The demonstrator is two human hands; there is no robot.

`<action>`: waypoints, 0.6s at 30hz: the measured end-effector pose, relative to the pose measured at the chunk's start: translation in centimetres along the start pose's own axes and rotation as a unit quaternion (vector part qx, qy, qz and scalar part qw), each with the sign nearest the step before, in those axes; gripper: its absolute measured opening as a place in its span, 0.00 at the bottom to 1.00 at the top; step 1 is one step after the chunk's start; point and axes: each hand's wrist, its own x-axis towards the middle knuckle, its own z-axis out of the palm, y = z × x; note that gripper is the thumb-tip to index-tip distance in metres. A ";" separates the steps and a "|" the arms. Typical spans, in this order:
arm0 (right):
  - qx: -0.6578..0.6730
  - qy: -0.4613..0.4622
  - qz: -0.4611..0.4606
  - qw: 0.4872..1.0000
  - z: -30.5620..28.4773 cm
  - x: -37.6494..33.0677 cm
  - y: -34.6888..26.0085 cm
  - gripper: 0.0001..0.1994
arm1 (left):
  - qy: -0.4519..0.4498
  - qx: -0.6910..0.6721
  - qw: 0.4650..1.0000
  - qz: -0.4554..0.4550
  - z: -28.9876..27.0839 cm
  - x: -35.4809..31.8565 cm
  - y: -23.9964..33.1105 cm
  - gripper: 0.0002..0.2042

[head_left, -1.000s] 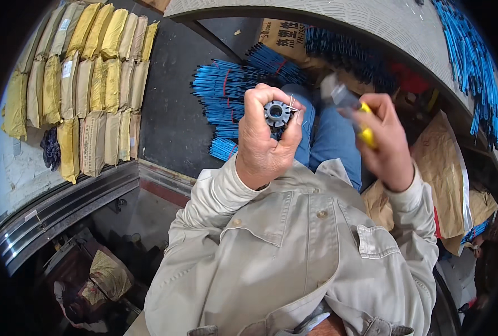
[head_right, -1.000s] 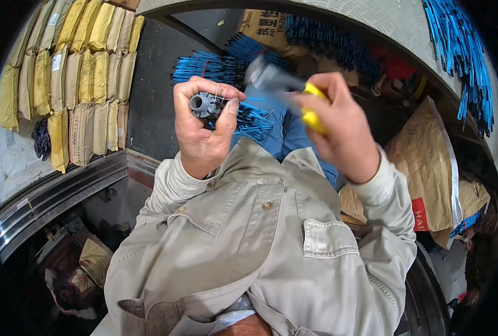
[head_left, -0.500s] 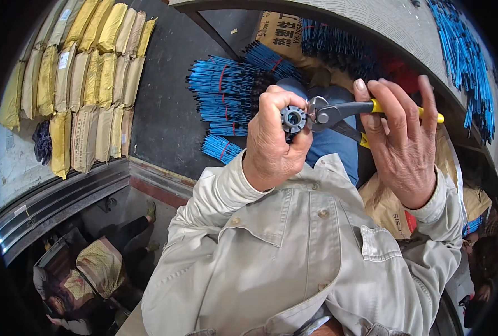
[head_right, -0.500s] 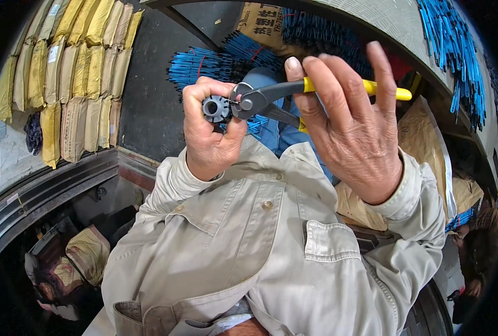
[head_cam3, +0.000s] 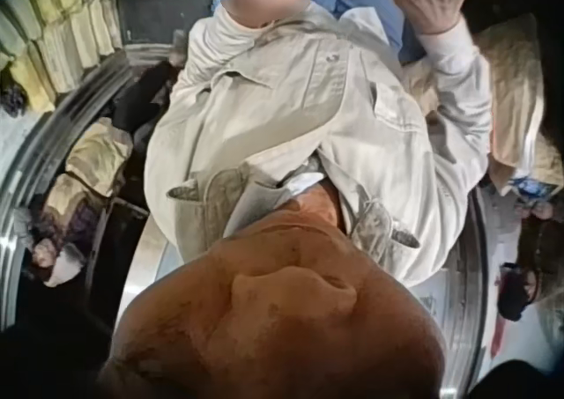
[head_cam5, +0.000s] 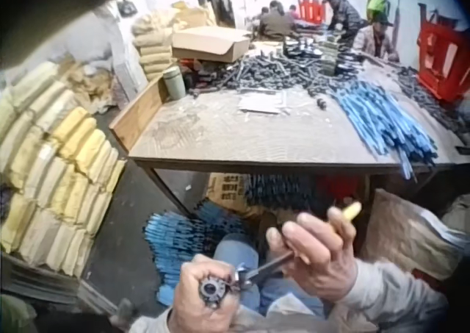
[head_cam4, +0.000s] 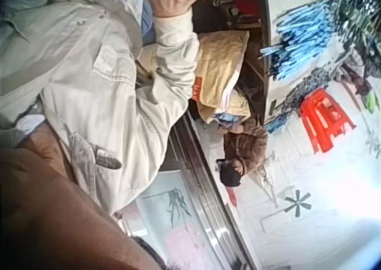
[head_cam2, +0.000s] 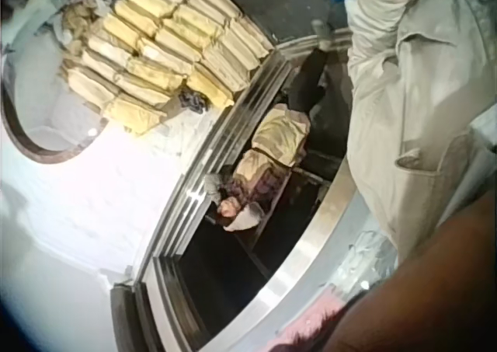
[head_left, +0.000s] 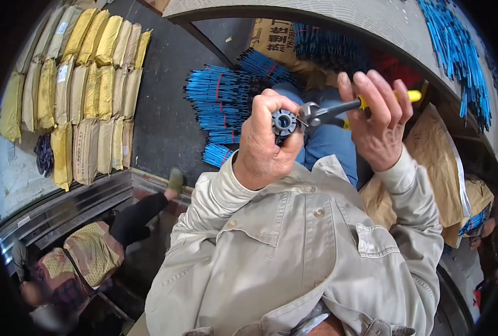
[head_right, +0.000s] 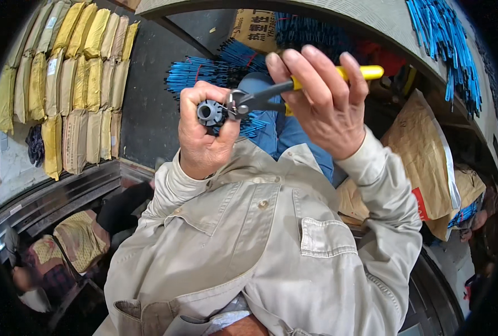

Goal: The person attaches plastic ribs onto a central hub with a wire and secures the assembly by twisting and cutting the wire using pliers.

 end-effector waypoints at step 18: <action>-0.098 0.203 -0.074 0.972 1.0 -1.4 -1.2 0.29 | -0.045 0.016 0.998 -0.046 -1.3 -3.2 1.6 0.16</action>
